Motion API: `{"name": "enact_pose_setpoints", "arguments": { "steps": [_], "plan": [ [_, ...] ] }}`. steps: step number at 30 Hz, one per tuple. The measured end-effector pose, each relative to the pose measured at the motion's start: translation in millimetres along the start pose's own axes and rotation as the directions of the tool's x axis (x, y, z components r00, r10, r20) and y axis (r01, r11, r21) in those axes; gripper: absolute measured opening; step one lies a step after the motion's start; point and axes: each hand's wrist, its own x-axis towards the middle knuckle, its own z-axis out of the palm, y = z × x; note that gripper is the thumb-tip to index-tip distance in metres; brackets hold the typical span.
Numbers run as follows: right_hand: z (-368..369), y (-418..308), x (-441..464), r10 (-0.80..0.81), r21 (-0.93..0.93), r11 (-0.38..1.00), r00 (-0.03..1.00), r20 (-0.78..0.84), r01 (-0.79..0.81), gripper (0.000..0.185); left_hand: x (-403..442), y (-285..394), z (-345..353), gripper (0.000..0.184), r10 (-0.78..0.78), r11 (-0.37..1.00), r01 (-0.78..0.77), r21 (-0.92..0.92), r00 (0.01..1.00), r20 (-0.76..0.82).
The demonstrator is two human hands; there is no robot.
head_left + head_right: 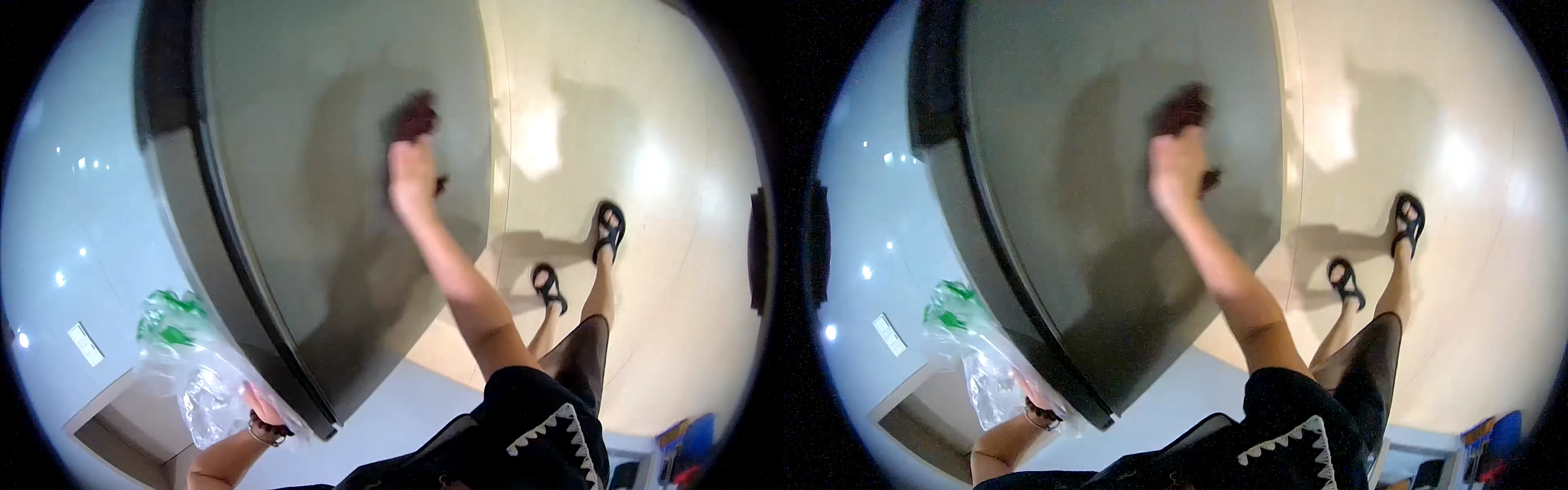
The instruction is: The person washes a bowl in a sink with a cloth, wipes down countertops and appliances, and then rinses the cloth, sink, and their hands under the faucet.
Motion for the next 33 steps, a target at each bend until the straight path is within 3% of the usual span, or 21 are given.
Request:
{"name": "enact_pose_setpoints", "arguments": {
  "steps": [1,2,3,5,6,8,10,11,12,13,15,17,19,20,22,24,26,28,30,32,33],
  "plan": [
    [2.8,-67.7,-8.7,-0.187,-0.243,0.941,0.959,0.213,0.237,0.021,-1.4,3.7,1.7,0.042,-0.015,1.0,0.014,-0.011,1.0,-0.009],
    [12.1,-89.3,-31.9,-0.537,-0.15,0.813,0.824,0.183,0.563,0.021,-1.9,7.4,5.2,0.041,-0.028,0.999,0.028,-0.029,0.999,-0.019],
    [6.1,-106.5,-57.2,-0.623,0.022,0.763,0.728,0.287,0.645,0.021,-0.5,10.5,8.9,0.041,-0.041,0.998,0.04,-0.046,0.999,-0.026],
    [-16.0,-102.3,-92.8,-0.665,0.25,0.706,0.497,0.558,0.663,0.014,0.4,16.5,16.2,0.04,-0.067,0.994,0.064,-0.085,0.997,-0.037],
    [-19.1,-87.5,-101.9,-0.776,0.314,0.577,0.386,0.498,0.754,0.024,-1.0,19.0,19.6,0.04,-0.084,0.991,0.079,-0.105,0.996,-0.042],
    [-15.6,-58.4,-64.7,-0.667,0.272,0.555,0.226,0.71,0.786,0.038,-4.6,21.8,22.7,0.039,-0.148,0.976,0.14,-0.165,0.988,-0.037],
    [2.6,-72.2,12.4,-0.408,0.008,0.79,0.516,0.753,0.613,0.047,-10.3,20.2,24.7,0.039,-0.263,0.923,0.241,-0.301,0.964,-0.036],
    [5.5,-93.9,50.5,-0.398,0.007,0.885,0.751,0.527,0.465,0.043,-11.5,18.2,27.6,0.038,-0.268,0.91,0.229,-0.346,0.961,-0.07],
    [10.2,-110.7,82.5,-0.348,0.018,0.933,0.89,0.296,0.359,0.04,3.3,30.7,21.1,0.038,0.015,0.998,-0.02,-0.052,0.995,-0.101],
    [13.7,-82.7,136.3,-0.125,-0.329,0.895,0.876,0.466,0.303,0.033,20.0,44.2,14.1,0.038,0.296,0.931,-0.258,0.258,0.947,-0.125],
    [32.0,-3.8,219.7,-0.103,-0.19,0.975,0.991,0.086,0.117,0.031,17.7,46.9,18.1,0.035,-0.04,0.999,0.039,-0.018,0.998,-0.048],
    [56.4,22.0,241.7,-0.064,-0.084,0.995,0.99,-0.124,0.054,0.032,2.0,38.0,20.2,0.031,-0.335,0.898,0.356,-0.258,0.934,0.121],
    [47.0,-62.7,207.3,-0.028,0.172,0.985,0.961,0.275,-0.021,0.033,-19.1,31.8,33.4,0.035,-0.268,0.941,0.282,-0.188,0.959,0.096],
    [42.5,-139.3,168.8,-0.195,0.097,0.979,0.953,0.232,0.177,0.028,-36.9,24.4,43.1,0.037,-0.186,0.972,0.196,-0.128,0.979,0.084],
    [52.2,-171.4,124.4,-0.63,-0.146,0.702,0.703,0.33,0.697,0.027,-124.7,-22.9,106.1,0.042,0.104,0.99,-0.118,0.083,0.982,0.156],
    [49.7,-202.1,129.3,-0.685,0.118,0.692,0.598,0.416,0.712,0.032,-61.8,18.2,74.6,0.042,-0.14,0.986,0.146,-0.083,0.987,0.074],
    [60.7,-194.5,165.1,-0.519,0.199,0.853,0.74,0.428,0.483,0.035,-24.8,35.6,68.9,0.043,-0.226,0.965,0.232,-0.123,0.972,0.068],
    [69.0,-179.5,231.1,-0.337,-0.028,0.911,0.781,0.525,0.412,0.039,3.5,45.0,66.6,0.043,-0.28,0.948,0.287,-0.136,0.957,0.074],
    [103.5,-201.2,279.6,-0.552,-0.172,0.783,0.795,0.249,0.598,0.038,36.9,51.8,67.6,0.044,-0.33,0.931,0.339,-0.134,0.94,0.085],
    [134.3,-245.7,336.6,-0.762,-0.213,0.599,0.631,0.142,0.772,0.036,68.1,53.6,69.5,0.044,-0.367,0.916,0.378,-0.136,0.925,0.099],
    [140.2,-279.1,362.3,-0.72,-0.125,0.658,0.669,0.186,0.743,0.037,80.8,54.0,70.5,0.045,-0.384,0.907,0.397,-0.14,0.917,0.108]
  ]
}}
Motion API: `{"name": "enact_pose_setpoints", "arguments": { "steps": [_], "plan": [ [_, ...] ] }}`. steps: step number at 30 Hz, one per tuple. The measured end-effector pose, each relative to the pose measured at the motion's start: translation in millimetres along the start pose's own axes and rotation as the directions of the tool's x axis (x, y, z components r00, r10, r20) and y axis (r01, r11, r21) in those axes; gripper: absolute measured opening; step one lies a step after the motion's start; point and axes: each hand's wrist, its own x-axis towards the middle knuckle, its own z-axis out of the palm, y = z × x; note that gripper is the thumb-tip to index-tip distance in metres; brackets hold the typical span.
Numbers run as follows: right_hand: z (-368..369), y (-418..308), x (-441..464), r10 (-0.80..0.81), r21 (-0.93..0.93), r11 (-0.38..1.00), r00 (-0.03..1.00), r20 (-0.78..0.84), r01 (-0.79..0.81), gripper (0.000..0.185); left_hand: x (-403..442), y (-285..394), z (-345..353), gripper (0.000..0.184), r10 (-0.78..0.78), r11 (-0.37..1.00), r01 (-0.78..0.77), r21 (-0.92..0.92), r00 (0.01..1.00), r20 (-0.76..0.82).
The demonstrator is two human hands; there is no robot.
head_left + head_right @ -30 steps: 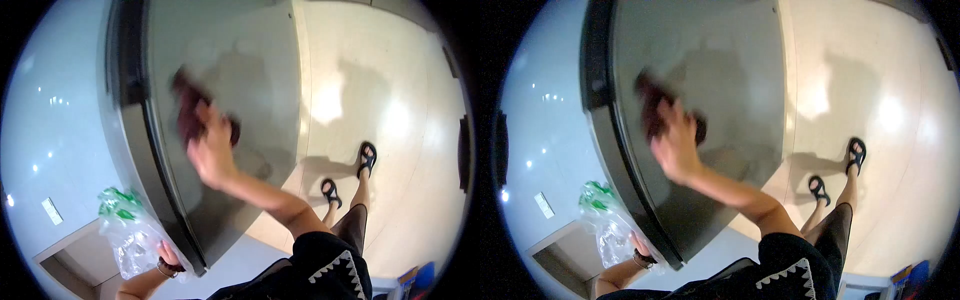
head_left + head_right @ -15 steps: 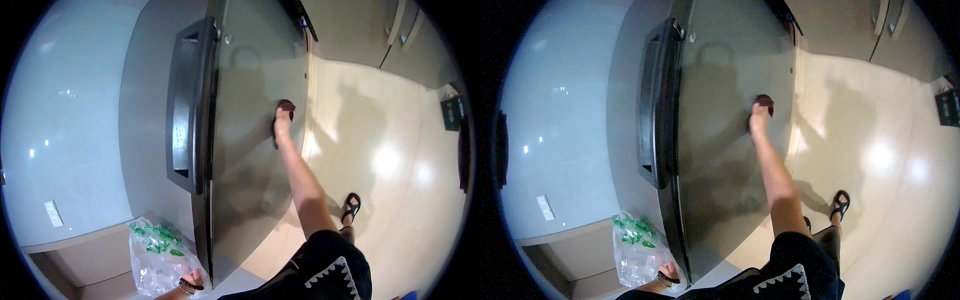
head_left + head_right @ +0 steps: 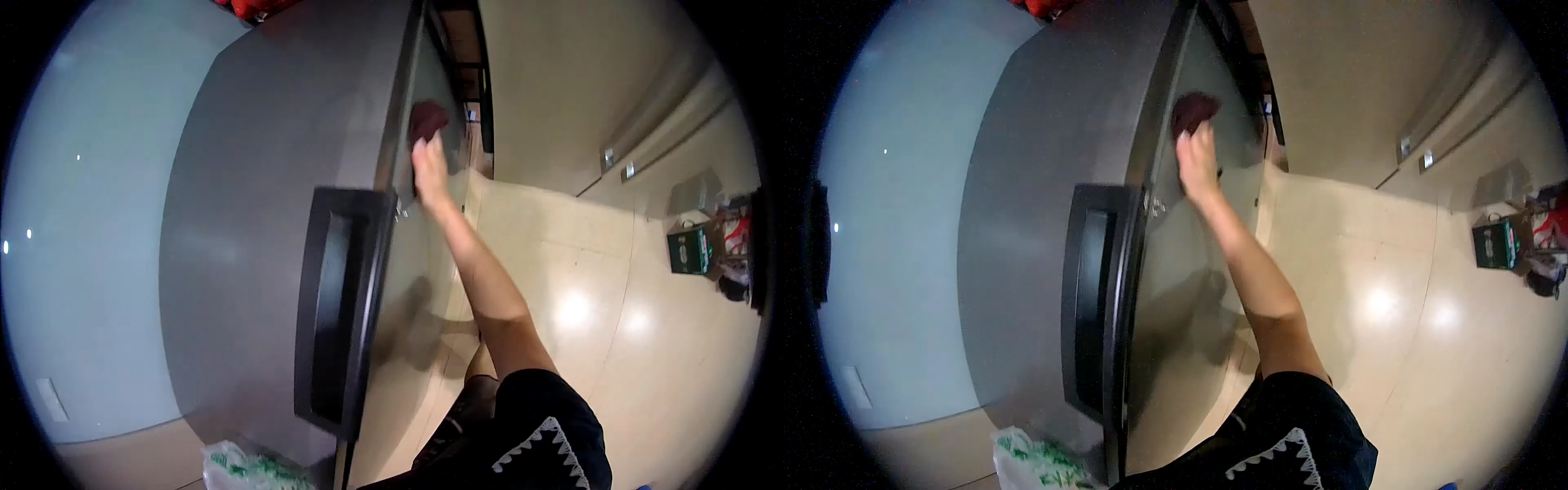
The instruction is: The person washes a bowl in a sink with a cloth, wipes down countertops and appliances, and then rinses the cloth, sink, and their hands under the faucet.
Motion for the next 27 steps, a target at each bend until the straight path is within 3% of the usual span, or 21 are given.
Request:
{"name": "enact_pose_setpoints", "arguments": {
  "steps": [2,4,5,6,7,8,12,14,16,17,18,19,20,21,22,23,25,26,27],
  "plan": [
    [1.0,30.8,57.6,0.167,0.124,0.977,0.984,0.058,-0.173,0.041,19.9,6.2,-1.9,0.045,-0.044,0.999,0.044,-0.003,0.999,0.026],
    [6.0,82.3,65.8,0.443,0.247,0.86,0.894,0.071,-0.446,0.046,37.4,11.9,-2.3,0.046,-0.083,0.997,0.083,-0.001,0.996,0.044],
    [3.4,106.2,56.1,0.587,0.332,0.741,0.803,0.1,-0.583,0.048,42.7,13.7,-3.1,0.046,-0.107,0.994,0.107,-0.001,0.993,0.046],
    [-2.0,145.4,30.9,0.721,0.207,0.672,0.692,0.036,-0.711,0.059,49.7,16.2,-1.2,0.047,-0.127,0.992,0.127,0.002,0.991,0.047],
    [-7.6,226.0,-16.0,0.697,0.385,0.54,0.655,0.294,-0.748,0.062,56.3,19.9,0.3,0.047,-0.148,0.989,0.148,0.003,0.988,0.048],
    [-22.5,237.6,-61.0,0.795,0.33,0.441,0.534,0.289,-0.835,0.063,64.2,23.4,2.3,0.047,-0.169,0.986,0.169,0.002,0.985,0.047],
    [-44.4,208.2,-281.1,0.941,0.236,-0.055,0.029,0.337,-0.97,0.065,103.9,32.8,4.5,0.049,-0.235,0.972,0.235,0.026,0.971,0.031],
    [-39.6,164.9,-337.5,0.92,0.318,-0.243,-0.114,0.374,-0.916,0.067,131.4,40.5,-0.4,0.05,-0.266,0.963,0.266,0.043,0.964,-0.017],
    [-39.5,76.5,-278.9,0.919,0.359,-0.238,-0.09,0.384,-0.902,0.04,162.0,53.0,-10.4,0.05,-0.303,0.951,0.309,0.035,0.946,-0.116],
    [-61.9,-36.6,-177.9,0.915,0.322,-0.092,0.047,0.4,-0.942,0.038,180.8,58.7,-21.3,0.051,-0.311,0.947,0.32,0.016,0.932,-0.184],
    [-64.9,-56.5,-149.6,0.929,0.236,0.025,0.11,0.352,-0.971,0.038,204.3,67.6,-34.6,0.051,-0.311,0.949,0.314,-0.035,0.909,-0.277],
    [-76.5,-79.2,-117.9,0.863,0.421,-0.057,0.167,0.477,-0.905,0.04,230.6,82.1,-49.3,0.052,-0.309,0.951,0.283,-0.123,0.871,-0.382],
    [-91.7,-85.6,-91.9,0.778,0.392,0.026,0.265,0.57,-0.92,0.036,256.3,99.1,-69.1,0.052,-0.315,0.945,0.235,-0.226,0.838,-0.446],
    [-111.0,-93.2,-67.8,0.675,0.373,0.117,0.35,0.65,-0.92,0.033,287.4,130.6,-102.1,0.056,-0.285,0.91,0.088,-0.405,0.842,-0.458],
    [-133.5,-106.7,-46.8,0.675,0.417,0.156,0.405,0.616,-0.895,0.033,308.3,159.6,-121.9,0.059,-0.37,0.733,-0.023,-0.68,0.825,-0.427],
    [-154.7,-123.8,-28.3,0.655,0.465,0.208,0.476,0.588,-0.861,0.029,327.2,189.1,-142.1,0.063,-0.428,0.469,-0.127,-0.874,0.833,-0.351],
    [-207.4,-156.5,-10.1,0.635,0.548,0.275,0.577,0.514,-0.79,0.025,332.4,269.7,-188.9,0.063,-0.352,0.143,-0.396,-0.907,0.836,-0.421],
    [-239.0,-174.6,-9.8,0.691,0.443,0.391,0.575,0.438,-0.807,0.026,324.6,305.0,-220.0,0.08,-0.304,0.015,-0.319,-0.947,0.901,-0.309],
    [-267.8,-186.6,-15.2,0.74,0.32,0.481,0.574,0.352,-0.816,0.029,340.9,300.7,-204.8,0.079,-0.03,-0.038,-0.508,-0.861,0.862,-0.507]
  ]
}}
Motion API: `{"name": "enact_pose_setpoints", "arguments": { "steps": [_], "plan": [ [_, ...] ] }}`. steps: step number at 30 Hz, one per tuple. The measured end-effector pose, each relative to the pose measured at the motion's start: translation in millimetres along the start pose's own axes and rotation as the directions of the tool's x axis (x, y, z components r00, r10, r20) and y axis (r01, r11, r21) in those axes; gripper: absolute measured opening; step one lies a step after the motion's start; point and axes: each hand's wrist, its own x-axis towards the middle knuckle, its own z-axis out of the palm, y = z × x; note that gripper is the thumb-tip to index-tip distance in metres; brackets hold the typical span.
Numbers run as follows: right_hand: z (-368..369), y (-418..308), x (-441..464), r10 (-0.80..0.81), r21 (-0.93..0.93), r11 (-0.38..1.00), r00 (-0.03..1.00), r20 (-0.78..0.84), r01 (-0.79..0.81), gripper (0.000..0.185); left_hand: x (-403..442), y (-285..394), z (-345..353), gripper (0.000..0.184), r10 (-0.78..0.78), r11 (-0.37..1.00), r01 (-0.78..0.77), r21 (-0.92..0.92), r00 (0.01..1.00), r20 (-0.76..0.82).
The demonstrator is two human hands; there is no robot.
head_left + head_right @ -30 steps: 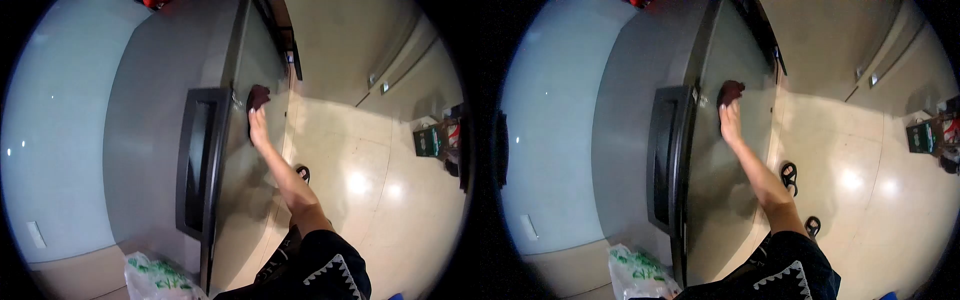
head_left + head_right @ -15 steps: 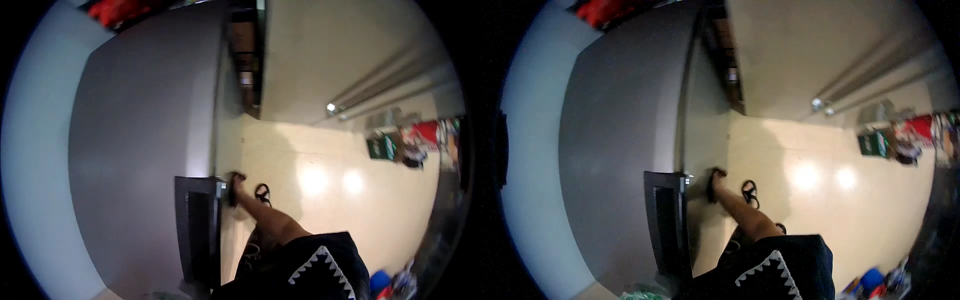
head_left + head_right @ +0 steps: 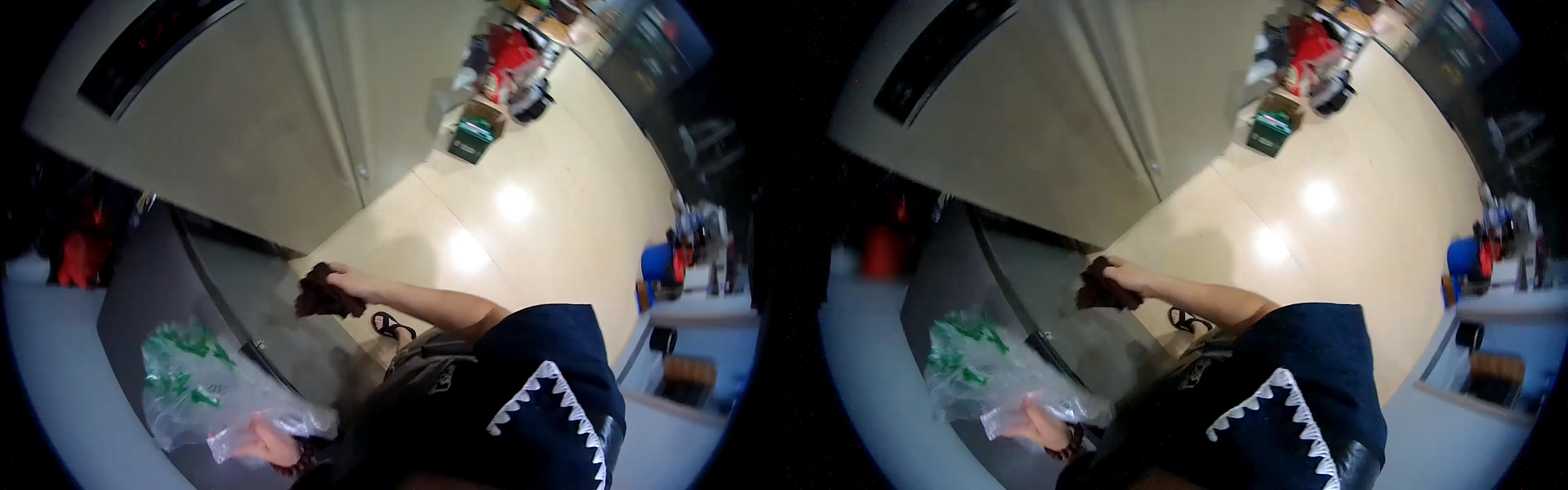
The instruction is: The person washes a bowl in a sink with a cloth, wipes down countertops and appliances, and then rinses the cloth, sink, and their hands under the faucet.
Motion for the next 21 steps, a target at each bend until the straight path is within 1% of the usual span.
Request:
{"name": "enact_pose_setpoints", "arguments": {
  "steps": [1,2,4,5,7,8,9,10,11,12,13,15,17,19,21],
  "plan": [
    [-24.8,6.1,-17.0,-0.038,-0.085,0.996,0.996,-0.077,0.031,0.032,1.4,36.7,56.1,0.067,0.098,0.98,-0.081,-0.181,0.991,0.086],
    [-48.7,15.6,-35.3,-0.073,-0.173,0.984,0.986,-0.151,0.046,0.035,-1.3,47.2,82.4,0.064,0.138,0.958,-0.083,-0.273,0.972,0.188],
    [-64.5,-6.3,-107.1,0.069,-0.281,0.948,0.956,-0.285,-0.152,0.041,-9.5,55.6,124.5,0.058,0.134,0.927,0.014,-0.375,0.921,0.366],
    [-78.8,2.5,-131.2,0.058,-0.26,0.955,0.951,-0.305,-0.142,0.041,-20.2,59.1,144.9,0.055,0.126,0.913,0.072,-0.401,0.885,0.448],
    [-108.6,19.2,-168.9,0.024,-0.27,0.958,0.965,-0.263,-0.097,0.047,-44.8,59.6,184.9,0.05,0.082,0.895,0.206,-0.395,0.796,0.6],
    [-121.4,27.8,-187.2,-0.013,-0.08,0.997,0.981,-0.195,-0.003,0.05,-61.5,57.6,201.9,0.047,0.056,0.893,0.262,-0.367,0.742,0.668],
    [-124.8,26.8,-207.0,0.054,0.199,0.98,0.986,-0.158,-0.022,0.044,-79.3,53.5,218.0,0.044,0.028,0.896,0.305,-0.323,0.686,0.727],
    [-128.2,25.9,-226.8,0.121,0.46,0.886,0.985,-0.12,-0.053,0.039,-99.1,48.8,233.1,0.042,-0.008,0.899,0.346,-0.266,0.623,0.782],
    [-136.8,26.8,-240.7,0.098,0.558,0.83,0.988,-0.115,-0.017,0.037,-119.4,43.3,248.1,0.039,-0.042,0.905,0.374,-0.205,0.555,0.831],
    [-147.1,27.2,-253.0,0.064,0.565,0.824,0.986,-0.154,0.035,0.036,-142.4,36.1,261.2,0.037,-0.072,0.91,0.388,-0.144,0.491,0.868],
    [-156.7,29.4,-266.7,0.032,0.551,0.83,0.979,-0.2,0.085,0.035,-166.4,29.7,271.4,0.035,-0.097,0.916,0.393,-0.085,0.423,0.901],
    [-180.0,30.4,-293.3,-0.03,0.478,0.859,0.95,-0.312,0.184,0.032,-211.4,19.7,290.2,0.031,-0.124,0.935,0.353,0.018,0.279,0.952],
    [-204.6,32.1,-315.5,-0.09,0.372,0.89,0.903,-0.419,0.262,0.029,-255.3,19.5,303.7,0.03,-0.098,0.956,0.288,0.049,0.158,0.983],
    [-228.9,29.9,-332.8,-0.147,0.269,0.909,0.85,-0.506,0.318,0.027,-288.5,37.4,314.0,0.032,0.012,0.987,0.158,-0.018,0.039,0.999],
    [-253.8,32.4,-352.3,-0.222,0.132,0.921,0.773,-0.594,0.366,0.023,-311.8,56.8,321.6,0.034,0.178,0.984,-0.009,-0.18,-0.112,0.978]
  ]
}}
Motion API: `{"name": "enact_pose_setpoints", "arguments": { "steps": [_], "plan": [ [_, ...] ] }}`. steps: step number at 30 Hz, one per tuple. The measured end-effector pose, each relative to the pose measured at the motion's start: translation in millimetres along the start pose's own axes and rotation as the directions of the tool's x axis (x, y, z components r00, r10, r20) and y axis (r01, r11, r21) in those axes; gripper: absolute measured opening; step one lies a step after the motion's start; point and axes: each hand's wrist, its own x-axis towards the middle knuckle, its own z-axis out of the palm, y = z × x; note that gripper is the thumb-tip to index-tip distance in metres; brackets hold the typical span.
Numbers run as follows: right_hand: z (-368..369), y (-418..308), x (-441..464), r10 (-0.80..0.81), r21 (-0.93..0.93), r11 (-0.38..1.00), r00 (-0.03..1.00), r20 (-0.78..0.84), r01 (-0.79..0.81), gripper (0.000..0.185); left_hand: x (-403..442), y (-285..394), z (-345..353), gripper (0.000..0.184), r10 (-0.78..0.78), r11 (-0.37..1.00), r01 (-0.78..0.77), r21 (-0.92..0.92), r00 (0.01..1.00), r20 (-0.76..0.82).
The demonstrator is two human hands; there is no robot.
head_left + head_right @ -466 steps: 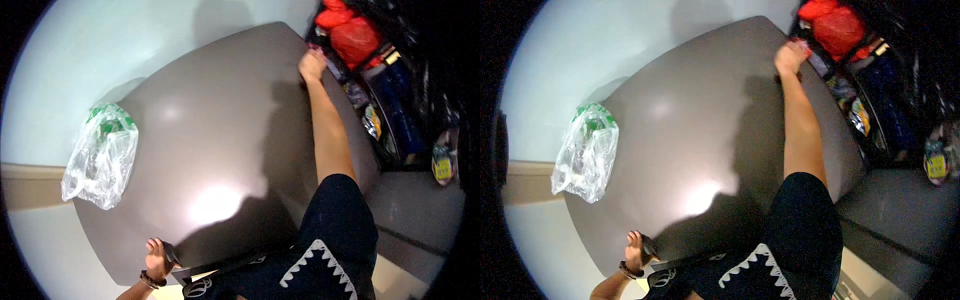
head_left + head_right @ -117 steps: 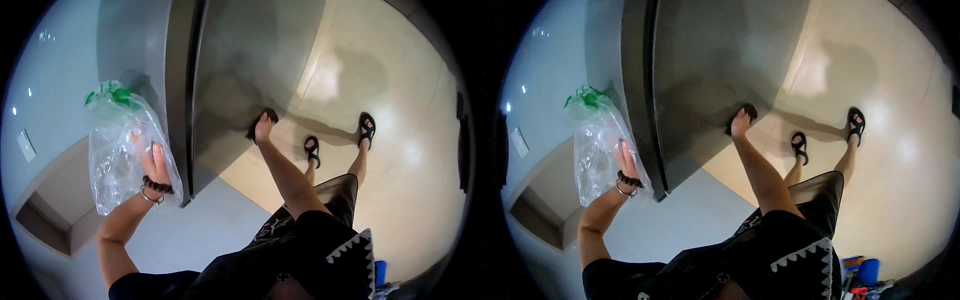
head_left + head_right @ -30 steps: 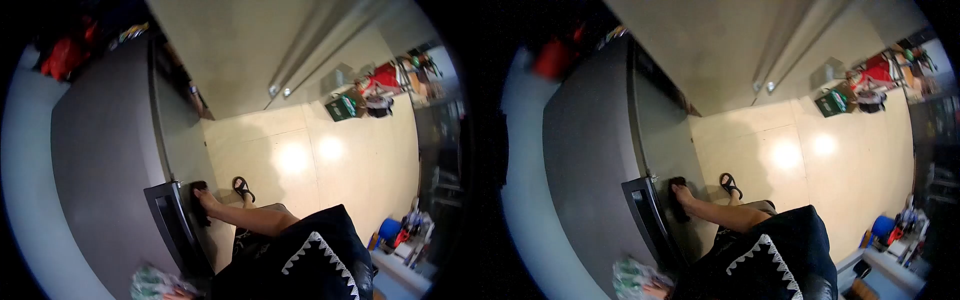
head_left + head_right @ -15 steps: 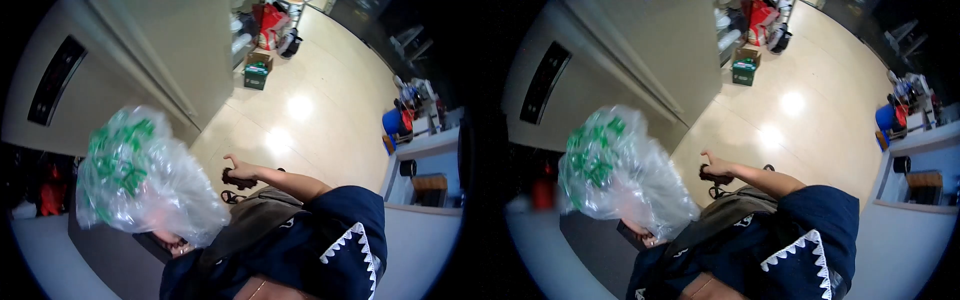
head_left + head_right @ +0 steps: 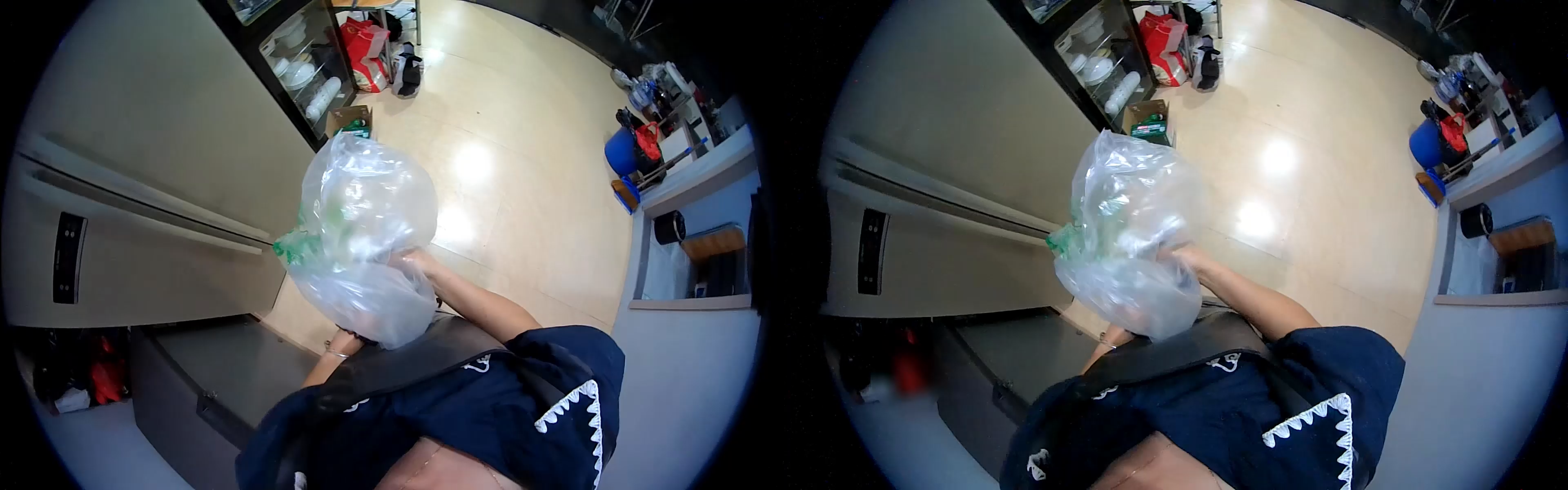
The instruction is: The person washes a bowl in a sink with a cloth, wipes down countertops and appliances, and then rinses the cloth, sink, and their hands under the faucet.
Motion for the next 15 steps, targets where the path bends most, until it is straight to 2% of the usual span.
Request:
{"name": "enact_pose_setpoints", "arguments": {
  "steps": [2,3,4,5,6,7,8,10,11,12,13,14,15],
  "plan": [
    [-39.7,-2.4,-0.3,-0.184,-0.144,0.975,0.976,-0.114,0.167,0.018,7.3,23.4,7.8,0.036,0.196,0.956,-0.237,0.175,0.955,0.222],
    [-74.2,11.6,15.2,-0.336,-0.317,0.91,0.923,-0.188,0.267,0.019,10.1,34.5,5.1,0.037,0.249,0.909,-0.345,0.232,0.899,0.36],
    [-104.0,25.0,25.3,-0.484,-0.484,0.81,0.844,-0.233,0.331,0.02,13.3,47.7,-5.5,0.038,0.196,0.873,-0.393,0.288,0.826,0.529],
    [-111.8,11.2,8.4,-0.473,-0.477,0.819,0.845,-0.25,0.318,0.02,17.7,62.8,-18.2,0.039,0.038,0.87,-0.347,0.351,0.756,0.653],
    [-110.5,-18.0,-18.5,-0.463,-0.682,0.722,0.815,-0.347,0.119,0.022,26.4,84.5,-32.4,0.035,-0.252,0.846,-0.185,0.501,0.688,0.681],
    [-112.2,-34.3,-33.1,-0.472,-0.814,0.571,0.768,-0.433,-0.108,0.024,43.4,132.8,-41.0,0.036,-0.324,0.825,-0.07,0.56,0.754,0.571],
    [-119.4,-30.3,-32.1,-0.466,-0.808,0.578,0.766,-0.443,-0.116,0.024,54.6,141.2,-40.7,0.058,-0.088,0.945,-0.057,0.323,0.905,0.417],
    [-130.0,-15.9,-29.9,-0.399,-0.96,0.279,0.908,-0.128,-0.013,0.03,94.1,172.5,-32.5,0.079,0.199,0.727,-0.423,0.54,0.884,0.424],
    [-128.1,-12.6,-32.5,-0.377,-0.958,0.278,0.925,-0.042,0.07,0.03,109.2,168.2,-23.0,0.079,0.203,0.73,-0.417,0.542,0.889,0.411],
    [-115.3,-41.8,-55.2,-0.382,-0.829,0.424,0.902,0.2,0.364,0.037,124.6,154.1,-11.2,0.086,0.062,0.647,-0.475,0.597,0.812,0.58],
    [-115.0,-46.0,-62.6,-0.458,-0.613,0.601,0.85,0.261,0.513,0.031,135.6,133.2,1.5,0.094,-0.105,0.563,-0.54,0.626,0.704,0.702],
    [-117.9,-66.9,-74.8,-0.244,-0.624,0.687,0.927,0.285,0.373,0.033,140.0,86.5,23.1,0.091,0.068,0.739,-0.577,0.348,0.577,0.814],
    [-123.8,-84.8,-82.8,-0.024,-0.636,0.74,0.954,0.298,0.217,0.035,144.3,64.7,40.4,0.087,0.169,0.882,-0.465,0.074,0.461,0.871]
  ]
}}
